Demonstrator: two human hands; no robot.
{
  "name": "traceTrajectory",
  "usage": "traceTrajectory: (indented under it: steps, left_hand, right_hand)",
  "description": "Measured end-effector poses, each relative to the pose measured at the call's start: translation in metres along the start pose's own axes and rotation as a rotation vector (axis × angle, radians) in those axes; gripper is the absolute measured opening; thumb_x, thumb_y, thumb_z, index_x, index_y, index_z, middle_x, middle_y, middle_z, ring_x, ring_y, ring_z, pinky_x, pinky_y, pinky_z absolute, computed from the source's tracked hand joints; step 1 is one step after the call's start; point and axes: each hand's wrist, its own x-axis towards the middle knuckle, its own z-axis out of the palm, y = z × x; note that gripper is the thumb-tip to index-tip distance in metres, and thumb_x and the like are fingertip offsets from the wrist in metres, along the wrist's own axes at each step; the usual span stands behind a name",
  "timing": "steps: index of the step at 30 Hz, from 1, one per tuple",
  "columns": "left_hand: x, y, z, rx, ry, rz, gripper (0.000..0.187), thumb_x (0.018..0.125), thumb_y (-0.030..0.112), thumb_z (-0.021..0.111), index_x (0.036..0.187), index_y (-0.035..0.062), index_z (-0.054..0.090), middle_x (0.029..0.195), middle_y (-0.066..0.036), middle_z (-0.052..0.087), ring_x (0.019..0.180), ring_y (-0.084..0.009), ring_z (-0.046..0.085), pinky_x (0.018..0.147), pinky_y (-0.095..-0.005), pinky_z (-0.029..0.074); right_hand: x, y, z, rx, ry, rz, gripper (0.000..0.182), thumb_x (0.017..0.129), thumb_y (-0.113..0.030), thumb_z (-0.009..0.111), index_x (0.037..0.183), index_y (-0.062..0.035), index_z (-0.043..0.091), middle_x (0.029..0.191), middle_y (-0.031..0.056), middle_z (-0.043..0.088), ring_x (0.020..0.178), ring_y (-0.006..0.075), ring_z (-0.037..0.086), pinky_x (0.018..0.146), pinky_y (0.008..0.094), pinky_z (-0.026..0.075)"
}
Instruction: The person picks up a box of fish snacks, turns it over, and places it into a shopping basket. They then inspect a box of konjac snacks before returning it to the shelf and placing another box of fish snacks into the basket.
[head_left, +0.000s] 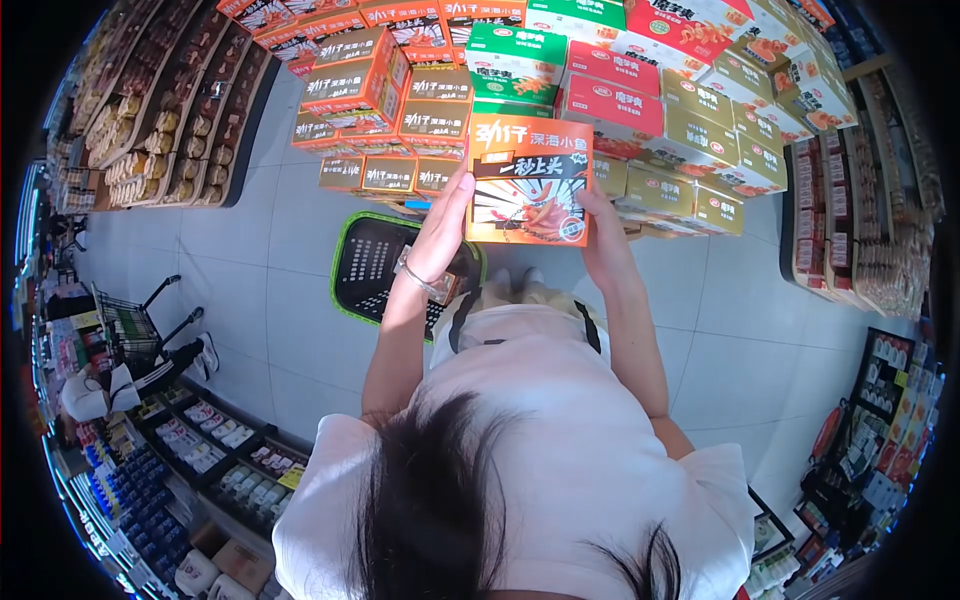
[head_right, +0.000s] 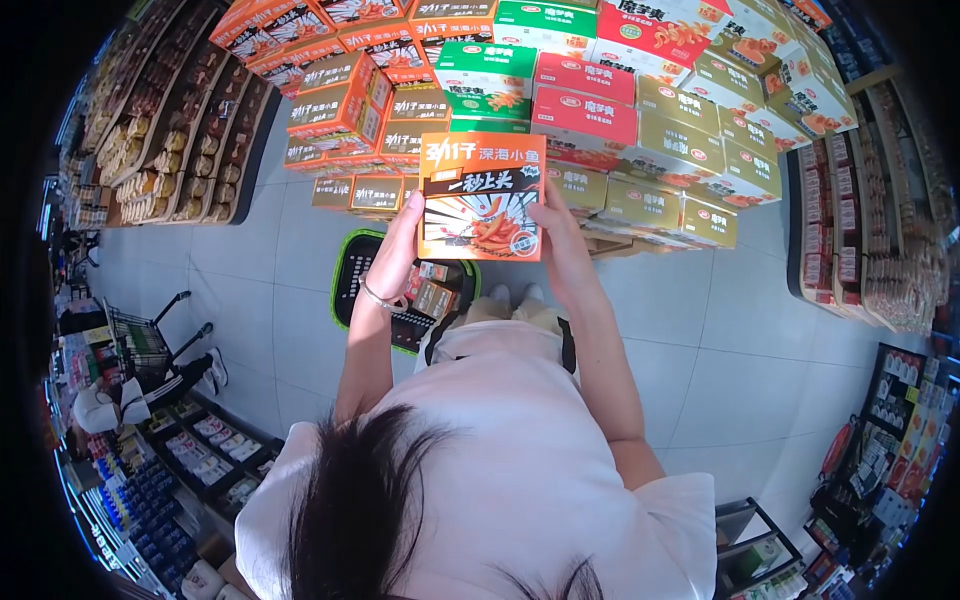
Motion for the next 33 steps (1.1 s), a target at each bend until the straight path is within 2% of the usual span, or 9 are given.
traceTrajectory:
  steps: [5,7,13,17,19,22,27,33]
  left_hand:
    - [-0.002,-0.001,0.008,-0.039,0.018,0.012,0.055,0.098,0.035,0.029,0.137,-0.0034,0.029,0.14,-0.014,0.034,0.13,-0.0199,0.03,0.106,-0.0285,0.021]
    - [0.001,-0.01,0.008,0.042,0.084,0.075,0.055,0.097,0.043,0.03,0.126,-0.0012,0.042,0.12,-0.01,0.053,0.108,-0.0134,0.052,0.093,-0.0272,0.04]
    - [0.002,-0.012,0.017,0.079,0.045,0.077,0.054,0.097,0.043,0.029,0.124,-0.0013,0.045,0.117,-0.01,0.055,0.105,-0.0138,0.054,0.09,-0.0268,0.042]
    - [0.001,-0.011,0.022,0.081,0.058,0.067,0.054,0.097,0.043,0.028,0.123,-0.0012,0.046,0.115,-0.01,0.056,0.103,-0.014,0.055,0.09,-0.0271,0.043]
    - [-0.002,-0.006,0.022,0.014,-0.01,-0.04,0.057,0.098,0.036,0.027,0.138,-0.0041,0.026,0.14,-0.015,0.034,0.131,-0.0216,0.028,0.107,-0.0288,0.02]
    - [-0.007,-0.004,0.022,0.069,-0.002,0.01,0.056,0.098,0.035,0.028,0.138,-0.0042,0.024,0.141,-0.015,0.033,0.132,-0.0214,0.027,0.107,-0.0291,0.019]
    - [-0.016,0.007,0.014,0.137,0.008,0.013,0.055,0.098,0.034,0.03,0.138,-0.0036,0.026,0.136,-0.016,0.039,0.126,-0.0207,0.036,0.104,-0.0292,0.026]
    - [-0.014,-0.004,0.002,0.161,0.036,0.067,0.054,0.097,0.033,0.033,0.137,-0.0035,0.029,0.135,-0.016,0.041,0.125,-0.0202,0.038,0.103,-0.029,0.027]
  right_hand:
    - [-0.002,-0.004,-0.002,0.0,-0.014,-0.008,0.066,0.082,-0.024,0.053,0.14,-0.0088,0.026,0.128,0.003,0.047,0.113,0.0118,0.047,0.098,0.0295,0.034]
    - [-0.003,-0.005,-0.003,-0.004,-0.011,-0.005,0.067,0.082,-0.024,0.054,0.141,-0.0089,0.026,0.128,0.003,0.046,0.113,0.0117,0.047,0.098,0.0295,0.034]
    - [-0.01,-0.008,-0.011,0.009,-0.016,-0.052,0.067,0.081,-0.023,0.055,0.14,-0.0091,0.026,0.128,0.0029,0.047,0.112,0.0119,0.047,0.097,0.0292,0.034]
    - [-0.013,-0.009,-0.015,0.022,0.024,-0.038,0.066,0.082,-0.022,0.054,0.14,-0.009,0.027,0.128,0.0035,0.047,0.112,0.0123,0.048,0.097,0.0291,0.035]
    - [-0.013,-0.01,-0.015,0.023,0.029,-0.028,0.066,0.082,-0.022,0.054,0.14,-0.0089,0.027,0.128,0.0037,0.047,0.112,0.0125,0.048,0.097,0.0291,0.035]
    - [-0.012,-0.012,-0.011,-0.002,0.011,-0.007,0.067,0.081,-0.022,0.054,0.141,-0.0085,0.025,0.128,0.0044,0.047,0.112,0.0128,0.048,0.096,0.0292,0.036]
    - [-0.007,-0.006,-0.008,-0.001,-0.034,0.004,0.069,0.081,-0.022,0.054,0.141,-0.0085,0.024,0.127,0.0056,0.048,0.111,0.0136,0.049,0.096,0.0299,0.036]
    - [-0.004,0.0,-0.006,-0.006,-0.036,0.043,0.069,0.081,-0.02,0.054,0.142,-0.0089,0.023,0.122,0.0059,0.051,0.107,0.0128,0.051,0.095,0.03,0.037]
